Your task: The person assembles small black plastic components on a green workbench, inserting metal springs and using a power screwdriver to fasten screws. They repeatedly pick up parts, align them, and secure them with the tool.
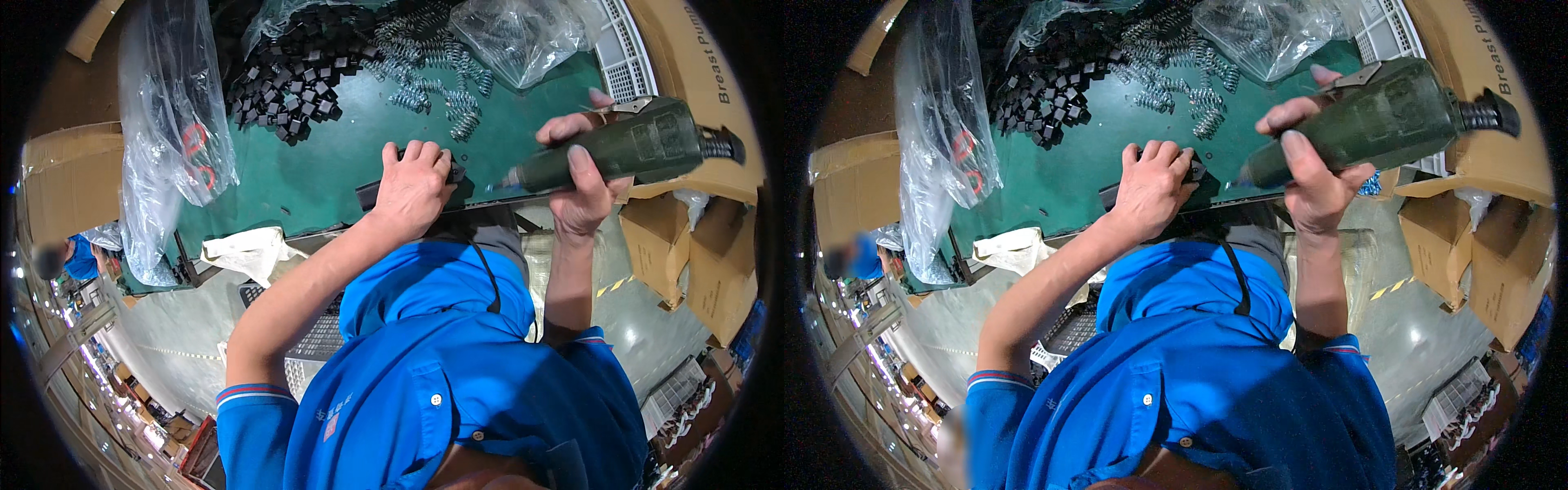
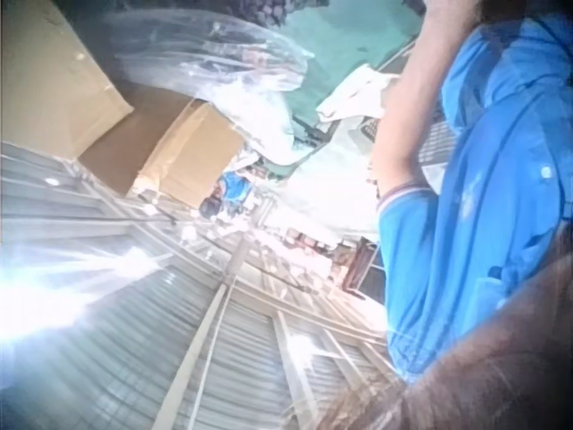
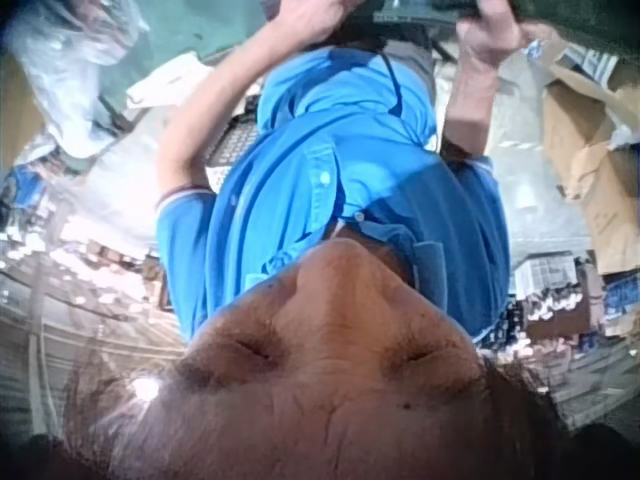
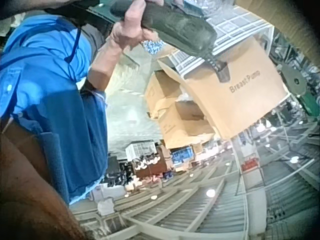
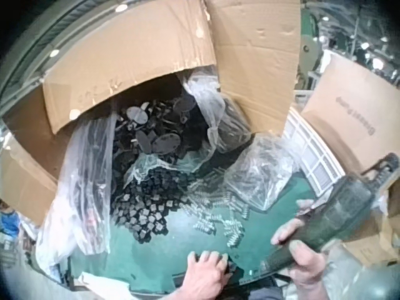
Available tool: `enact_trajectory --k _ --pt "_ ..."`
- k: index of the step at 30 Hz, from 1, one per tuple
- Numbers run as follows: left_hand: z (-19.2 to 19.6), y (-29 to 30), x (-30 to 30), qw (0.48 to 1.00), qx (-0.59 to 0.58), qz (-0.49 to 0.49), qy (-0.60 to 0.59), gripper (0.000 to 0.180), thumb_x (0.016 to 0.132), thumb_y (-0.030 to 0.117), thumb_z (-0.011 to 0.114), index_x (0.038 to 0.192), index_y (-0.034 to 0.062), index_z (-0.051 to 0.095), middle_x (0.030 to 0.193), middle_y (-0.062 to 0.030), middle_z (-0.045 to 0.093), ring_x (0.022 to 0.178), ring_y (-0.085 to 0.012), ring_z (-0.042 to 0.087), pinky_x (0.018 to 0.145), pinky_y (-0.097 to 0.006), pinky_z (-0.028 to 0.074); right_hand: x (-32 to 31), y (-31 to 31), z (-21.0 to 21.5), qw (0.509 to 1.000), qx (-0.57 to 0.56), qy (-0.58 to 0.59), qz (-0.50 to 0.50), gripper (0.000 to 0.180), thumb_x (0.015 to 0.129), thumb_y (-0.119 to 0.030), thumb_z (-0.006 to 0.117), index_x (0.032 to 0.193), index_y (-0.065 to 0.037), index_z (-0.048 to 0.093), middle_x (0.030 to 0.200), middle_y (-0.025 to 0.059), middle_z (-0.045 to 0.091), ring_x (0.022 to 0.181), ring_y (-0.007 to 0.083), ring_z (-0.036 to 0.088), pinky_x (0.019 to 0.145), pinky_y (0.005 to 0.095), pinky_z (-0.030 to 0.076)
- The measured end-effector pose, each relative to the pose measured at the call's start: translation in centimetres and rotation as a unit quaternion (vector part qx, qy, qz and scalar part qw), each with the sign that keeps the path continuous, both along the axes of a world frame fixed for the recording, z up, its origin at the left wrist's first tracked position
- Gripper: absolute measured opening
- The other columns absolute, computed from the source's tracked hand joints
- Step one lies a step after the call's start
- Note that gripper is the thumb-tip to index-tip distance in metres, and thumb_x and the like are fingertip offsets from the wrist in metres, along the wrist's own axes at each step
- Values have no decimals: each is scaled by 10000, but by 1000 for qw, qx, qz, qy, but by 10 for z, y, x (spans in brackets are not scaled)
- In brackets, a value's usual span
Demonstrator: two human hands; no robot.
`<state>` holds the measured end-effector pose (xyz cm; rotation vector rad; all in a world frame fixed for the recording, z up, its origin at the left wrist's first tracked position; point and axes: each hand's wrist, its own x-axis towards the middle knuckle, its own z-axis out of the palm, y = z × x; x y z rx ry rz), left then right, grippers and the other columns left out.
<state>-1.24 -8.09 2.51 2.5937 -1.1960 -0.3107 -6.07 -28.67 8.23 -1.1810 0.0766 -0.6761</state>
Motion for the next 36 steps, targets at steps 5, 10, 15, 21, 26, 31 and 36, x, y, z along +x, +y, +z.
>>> enact_trajectory --k 5,10,15,21,26,31,36 --pt "2 -3 1 1000 8 2 10 454 808 263 736 1201 56 638 1062 -72 578 1075 -260 537 899 -482 378 15 18 5 999 -33 -21 25 662 791 -73 614 1383 105 376 914 158 628 828 257 623 817 394 520" --pt "6 -11 -1 998 68 -11 -13 364 823 289 716 1093 52 657 1038 -64 580 1036 -251 546 877 -490 378 24 34 4 998 8 -40 46 688 795 8 649 1394 111 326 902 118 638 804 197 635 822 343 527" --pt "5 -12 -3 996 80 -16 -31 333 826 307 713 1042 58 663 1026 -59 579 1024 -246 549 863 -495 383 29 35 0 998 -2 -37 44 672 786 32 667 1377 98 353 871 119 643 780 187 637 790 335 539" --pt "0 -11 -3 997 66 -14 -37 344 820 310 720 1048 58 667 1026 -59 580 1030 -246 547 861 -495 385 28 39 2 997 -61 -5 39 668 803 -65 627 1372 125 332 891 140 619 789 226 613 799 376 526" --pt "5 -11 -1 997 68 -18 -16 343 818 300 721 1052 56 666 1026 -63 580 1030 -251 546 869 -502 386 29 44 -1 997 -64 6 32 651 794 -36 620 1361 116 338 895 129 615 793 216 609 804 375 525" --pt "2 -11 -2 998 47 -13 -26 310 823 281 702 1033 57 667 1007 -70 575 1022 -257 546 859 -504 380 26 39 -9 985 -165 22 53 622 778 -4 605 1340 95 358 881 106 593 797 207 599 795 375 519" --pt "-5 -10 -4 997 0 -5 -76 152 793 209 633 875 98 698 916 -51 576 944 -227 553 824 -479 358 23 39 -17 972 -195 -1 132 619 757 3 608 1333 62 388 880 86 566 795 196 571 772 369 504"
